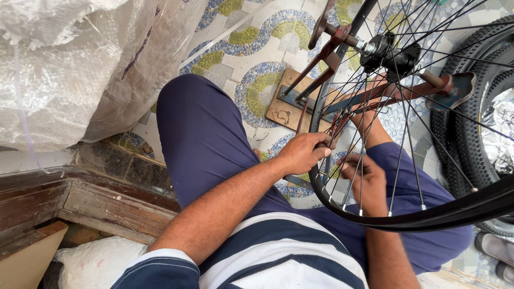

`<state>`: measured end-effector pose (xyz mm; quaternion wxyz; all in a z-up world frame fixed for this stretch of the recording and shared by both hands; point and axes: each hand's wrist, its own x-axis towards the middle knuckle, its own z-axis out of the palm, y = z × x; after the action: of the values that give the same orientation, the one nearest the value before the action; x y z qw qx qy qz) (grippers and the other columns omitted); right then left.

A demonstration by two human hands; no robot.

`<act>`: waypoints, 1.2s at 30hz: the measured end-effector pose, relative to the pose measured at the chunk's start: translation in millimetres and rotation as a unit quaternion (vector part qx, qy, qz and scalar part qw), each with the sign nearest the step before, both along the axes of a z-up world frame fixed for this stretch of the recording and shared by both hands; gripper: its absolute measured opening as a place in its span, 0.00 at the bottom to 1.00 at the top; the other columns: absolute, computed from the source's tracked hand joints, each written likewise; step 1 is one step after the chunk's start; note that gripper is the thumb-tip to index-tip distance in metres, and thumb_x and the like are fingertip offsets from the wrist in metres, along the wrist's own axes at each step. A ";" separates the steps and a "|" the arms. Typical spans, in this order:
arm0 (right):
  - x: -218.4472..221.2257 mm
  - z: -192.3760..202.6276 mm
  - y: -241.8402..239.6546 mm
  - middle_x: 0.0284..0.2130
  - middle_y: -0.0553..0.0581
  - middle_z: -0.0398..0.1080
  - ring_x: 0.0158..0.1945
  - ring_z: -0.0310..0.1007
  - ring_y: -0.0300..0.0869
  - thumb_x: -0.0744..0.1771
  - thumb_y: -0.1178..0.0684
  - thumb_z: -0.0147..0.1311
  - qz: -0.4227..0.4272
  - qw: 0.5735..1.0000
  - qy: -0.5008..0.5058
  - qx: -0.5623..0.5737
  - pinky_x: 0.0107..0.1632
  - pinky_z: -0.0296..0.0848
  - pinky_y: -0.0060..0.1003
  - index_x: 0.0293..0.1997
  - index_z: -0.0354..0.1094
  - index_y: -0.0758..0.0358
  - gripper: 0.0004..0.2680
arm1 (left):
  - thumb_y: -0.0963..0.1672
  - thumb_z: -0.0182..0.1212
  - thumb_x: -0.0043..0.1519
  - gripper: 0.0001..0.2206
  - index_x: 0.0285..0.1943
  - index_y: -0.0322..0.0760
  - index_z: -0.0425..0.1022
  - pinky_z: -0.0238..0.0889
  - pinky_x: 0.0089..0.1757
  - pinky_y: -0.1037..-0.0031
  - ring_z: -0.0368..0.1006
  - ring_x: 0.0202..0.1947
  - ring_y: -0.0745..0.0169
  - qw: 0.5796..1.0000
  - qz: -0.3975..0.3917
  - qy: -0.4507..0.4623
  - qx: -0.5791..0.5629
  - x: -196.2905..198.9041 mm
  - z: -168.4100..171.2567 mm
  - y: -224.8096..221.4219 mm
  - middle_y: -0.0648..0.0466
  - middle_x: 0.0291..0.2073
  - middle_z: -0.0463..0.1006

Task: The person threads spokes through the hub and into the rim of a bicycle wheel while it is mounted on a stand, tightening the nipples on the end of each spoke by hand.

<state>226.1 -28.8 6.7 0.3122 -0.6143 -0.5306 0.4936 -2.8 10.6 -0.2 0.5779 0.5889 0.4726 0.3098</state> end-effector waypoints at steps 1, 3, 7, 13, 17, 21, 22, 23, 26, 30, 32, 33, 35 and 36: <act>9.4 -9.8 3.9 0.37 0.54 0.78 0.38 0.75 0.37 0.67 0.61 0.57 -0.001 1.000 0.000 -0.002 0.42 0.75 0.32 0.47 0.72 0.71 0.06 | 0.44 0.61 0.63 0.11 0.52 0.36 0.78 0.72 0.44 0.68 0.81 0.40 0.60 1.000 -0.001 0.004 -0.003 0.1 0.3 0.0 0.51 0.38 0.83; 24.6 -33.5 10.7 0.37 0.60 0.75 0.37 0.73 0.41 0.69 0.57 0.60 -0.050 0.998 -0.042 -0.018 0.42 0.74 0.37 0.49 0.73 0.70 0.07 | 0.44 0.61 0.63 0.11 0.52 0.36 0.78 0.71 0.44 0.68 0.80 0.39 0.60 1.000 -0.005 0.008 -0.009 0.3 -0.3 1.1 0.51 0.36 0.83; 24.9 -82.8 17.0 0.37 0.63 0.79 0.40 0.80 0.49 0.67 0.57 0.57 0.169 0.882 -0.435 -0.073 0.44 0.75 0.44 0.50 0.75 0.62 0.08 | 0.44 0.61 0.62 0.10 0.50 0.36 0.79 0.71 0.43 0.68 0.80 0.38 0.60 1.000 -0.007 0.002 -0.003 0.2 -1.8 3.9 0.51 0.35 0.83; 1.5 -125.9 48.7 0.37 0.63 0.79 0.40 0.80 0.50 0.66 0.57 0.58 0.243 0.814 -0.524 -0.068 0.44 0.75 0.44 0.50 0.75 0.62 0.09 | 0.45 0.63 0.61 0.09 0.48 0.38 0.80 0.71 0.41 0.66 0.80 0.37 0.58 1.000 -0.021 0.013 0.014 -3.1 -6.9 8.1 0.51 0.33 0.83; -1.5 -130.7 99.0 0.37 0.64 0.79 0.40 0.80 0.50 0.66 0.57 0.58 0.230 0.810 -0.536 -0.052 0.44 0.75 0.44 0.50 0.76 0.62 0.09 | 0.45 0.63 0.59 0.09 0.46 0.39 0.80 0.72 0.43 0.65 0.82 0.39 0.55 0.999 -0.005 -0.025 0.031 -1.7 -14.2 8.8 0.51 0.36 0.84; -15.7 -127.7 130.0 0.37 0.64 0.79 0.40 0.80 0.50 0.66 0.57 0.58 0.234 0.810 -0.535 -0.045 0.44 0.75 0.44 0.50 0.76 0.62 0.09 | 0.46 0.64 0.59 0.10 0.46 0.40 0.81 0.71 0.45 0.62 0.80 0.42 0.51 0.998 0.000 0.002 0.060 -3.6 -9.0 9.1 0.50 0.39 0.83; -18.6 -126.1 137.9 0.37 0.64 0.79 0.40 0.80 0.50 0.66 0.57 0.58 0.236 0.811 -0.533 -0.045 0.44 0.75 0.44 0.50 0.76 0.62 0.09 | 0.46 0.63 0.59 0.10 0.46 0.40 0.80 0.70 0.45 0.60 0.80 0.42 0.49 0.999 -0.008 0.005 0.042 -4.7 -4.9 8.8 0.50 0.39 0.83; -21.6 -125.3 145.7 0.37 0.64 0.79 0.40 0.80 0.50 0.65 0.57 0.59 0.236 0.812 -0.532 -0.044 0.44 0.75 0.44 0.50 0.76 0.62 0.09 | 0.46 0.63 0.59 0.10 0.47 0.41 0.80 0.69 0.45 0.59 0.79 0.42 0.48 0.999 -0.019 0.008 0.025 -6.2 -0.7 9.3 0.50 0.39 0.82; -25.2 -126.3 166.8 0.37 0.64 0.79 0.40 0.80 0.51 0.65 0.57 0.59 0.238 0.815 -0.527 -0.046 0.44 0.75 0.44 0.50 0.76 0.61 0.10 | 0.45 0.62 0.58 0.08 0.43 0.40 0.81 0.52 0.50 0.48 0.79 0.43 0.51 0.999 -0.023 0.042 0.000 -6.1 6.7 10.9 0.51 0.37 0.84; -26.3 -134.9 176.7 0.37 0.64 0.79 0.40 0.80 0.51 0.65 0.57 0.59 0.246 0.814 -0.524 -0.046 0.44 0.75 0.44 0.50 0.76 0.61 0.10 | 0.45 0.61 0.61 0.09 0.46 0.39 0.79 0.66 0.52 0.57 0.78 0.46 0.49 0.999 -0.011 0.029 0.007 0.3 0.2 9.6 0.48 0.40 0.83; -29.1 -141.2 175.7 0.37 0.64 0.79 0.40 0.80 0.51 0.65 0.57 0.59 0.255 0.813 -0.522 -0.040 0.44 0.75 0.43 0.50 0.76 0.61 0.10 | 0.45 0.59 0.62 0.08 0.46 0.38 0.78 0.65 0.53 0.56 0.78 0.48 0.52 0.999 -0.045 0.020 -0.013 0.2 -2.9 10.5 0.48 0.41 0.82; -29.5 -143.6 174.1 0.38 0.64 0.79 0.40 0.80 0.51 0.65 0.57 0.60 0.258 0.814 -0.519 -0.038 0.44 0.75 0.43 0.50 0.76 0.61 0.10 | 0.45 0.59 0.62 0.08 0.46 0.38 0.78 0.65 0.53 0.56 0.78 0.48 0.52 0.999 -0.042 0.022 -0.014 -0.8 -3.0 10.8 0.48 0.41 0.82; -29.2 -144.7 173.4 0.38 0.64 0.79 0.40 0.80 0.51 0.64 0.57 0.60 0.259 0.814 -0.519 -0.037 0.44 0.75 0.43 0.50 0.76 0.61 0.10 | 0.45 0.59 0.63 0.09 0.48 0.40 0.80 0.60 0.58 0.54 0.78 0.49 0.50 0.999 -0.036 0.024 0.018 -1.8 0.0 10.6 0.49 0.42 0.82; -28.5 -143.6 173.7 0.38 0.64 0.79 0.40 0.80 0.51 0.64 0.57 0.60 0.259 0.814 -0.520 -0.037 0.44 0.76 0.43 0.50 0.76 0.61 0.10 | 0.45 0.59 0.63 0.09 0.48 0.40 0.80 0.60 0.58 0.54 0.78 0.49 0.50 0.999 -0.036 0.024 0.016 -1.5 1.9 11.7 0.49 0.42 0.82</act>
<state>197.6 144.8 -136.9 -0.1723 -0.6306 -0.7343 0.1831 -4.3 22.2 1.7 0.5675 0.6222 0.4597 0.2820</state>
